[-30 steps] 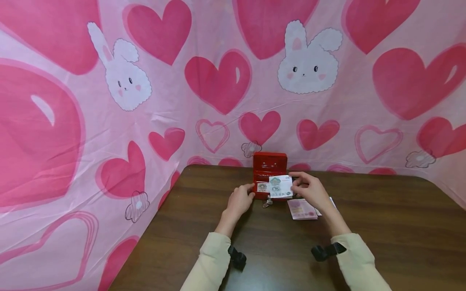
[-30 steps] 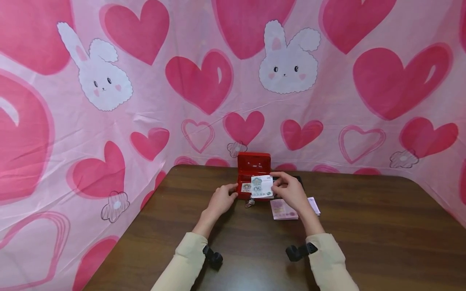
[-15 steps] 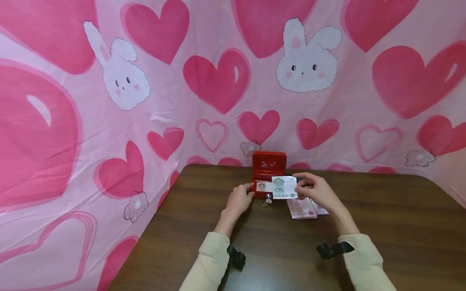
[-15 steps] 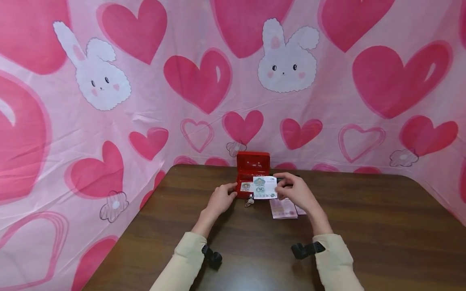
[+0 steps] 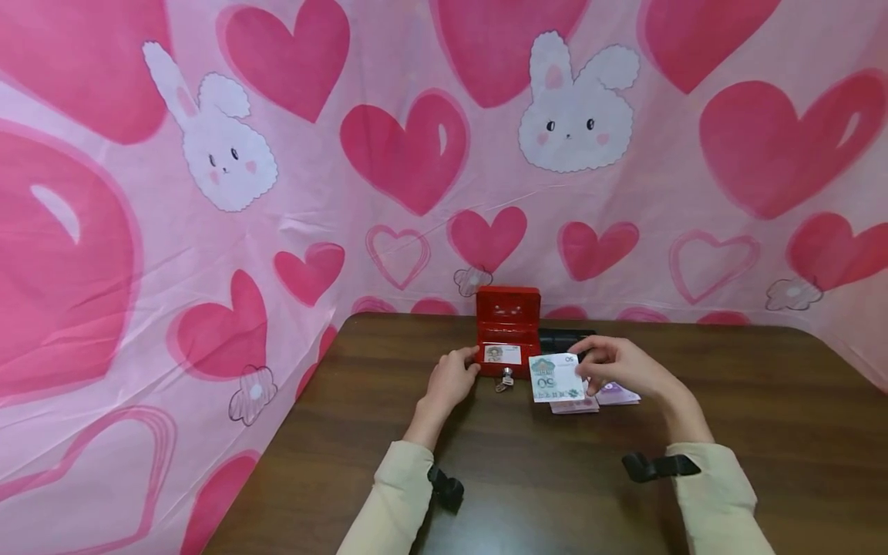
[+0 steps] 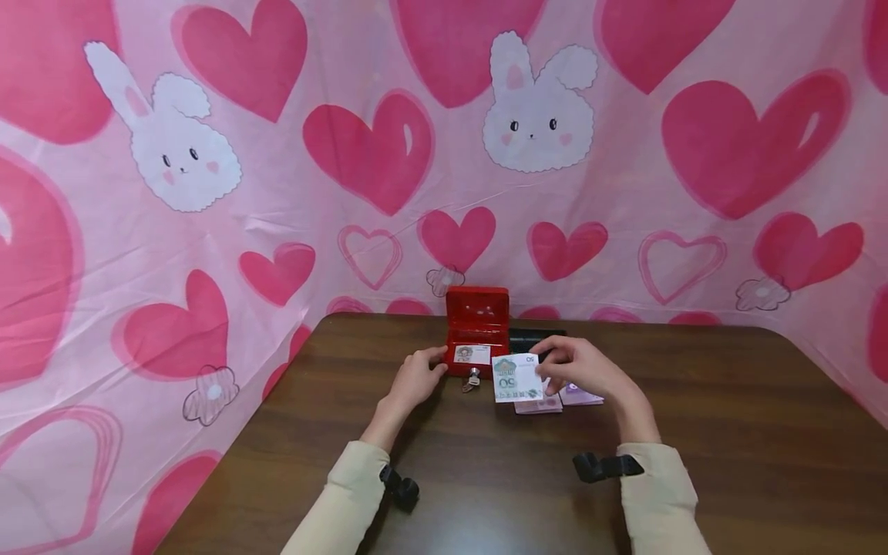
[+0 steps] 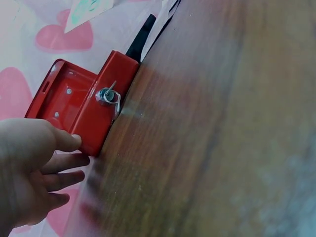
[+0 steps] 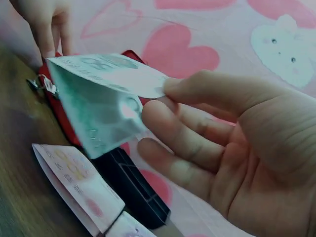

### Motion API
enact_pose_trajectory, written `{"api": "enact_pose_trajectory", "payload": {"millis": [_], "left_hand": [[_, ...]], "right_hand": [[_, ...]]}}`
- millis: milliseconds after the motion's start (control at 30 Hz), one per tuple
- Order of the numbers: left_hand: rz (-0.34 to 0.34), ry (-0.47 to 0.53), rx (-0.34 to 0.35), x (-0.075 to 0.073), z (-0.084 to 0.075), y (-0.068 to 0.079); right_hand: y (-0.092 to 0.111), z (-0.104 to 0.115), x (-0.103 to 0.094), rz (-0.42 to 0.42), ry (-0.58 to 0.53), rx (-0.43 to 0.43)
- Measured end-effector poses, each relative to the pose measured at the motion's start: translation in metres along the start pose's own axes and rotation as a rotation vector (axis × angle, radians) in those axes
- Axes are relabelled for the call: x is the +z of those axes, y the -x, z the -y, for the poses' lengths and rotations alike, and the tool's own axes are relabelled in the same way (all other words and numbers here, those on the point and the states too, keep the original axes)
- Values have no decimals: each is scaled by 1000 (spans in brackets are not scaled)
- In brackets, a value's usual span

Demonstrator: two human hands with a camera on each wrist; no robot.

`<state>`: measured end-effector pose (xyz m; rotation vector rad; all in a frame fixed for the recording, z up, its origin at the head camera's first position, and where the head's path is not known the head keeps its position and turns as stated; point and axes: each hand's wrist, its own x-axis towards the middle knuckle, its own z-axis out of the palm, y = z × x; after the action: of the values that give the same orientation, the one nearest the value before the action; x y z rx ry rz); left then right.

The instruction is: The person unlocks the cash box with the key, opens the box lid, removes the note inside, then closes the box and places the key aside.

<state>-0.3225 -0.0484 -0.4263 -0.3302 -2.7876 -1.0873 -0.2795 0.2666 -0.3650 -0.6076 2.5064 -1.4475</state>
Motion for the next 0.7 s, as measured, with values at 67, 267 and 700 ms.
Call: {"api": "enact_pose_trajectory", "payload": {"millis": [67, 267, 700], "left_hand": [[2, 4, -3, 0, 1, 0], [11, 21, -7, -1, 0, 0], [12, 30, 10, 0, 2, -1]], "right_hand": [[3, -3, -3, 51, -18, 28], [12, -17, -11, 127, -31, 123], [21, -44, -12, 311, -98, 184]]}}
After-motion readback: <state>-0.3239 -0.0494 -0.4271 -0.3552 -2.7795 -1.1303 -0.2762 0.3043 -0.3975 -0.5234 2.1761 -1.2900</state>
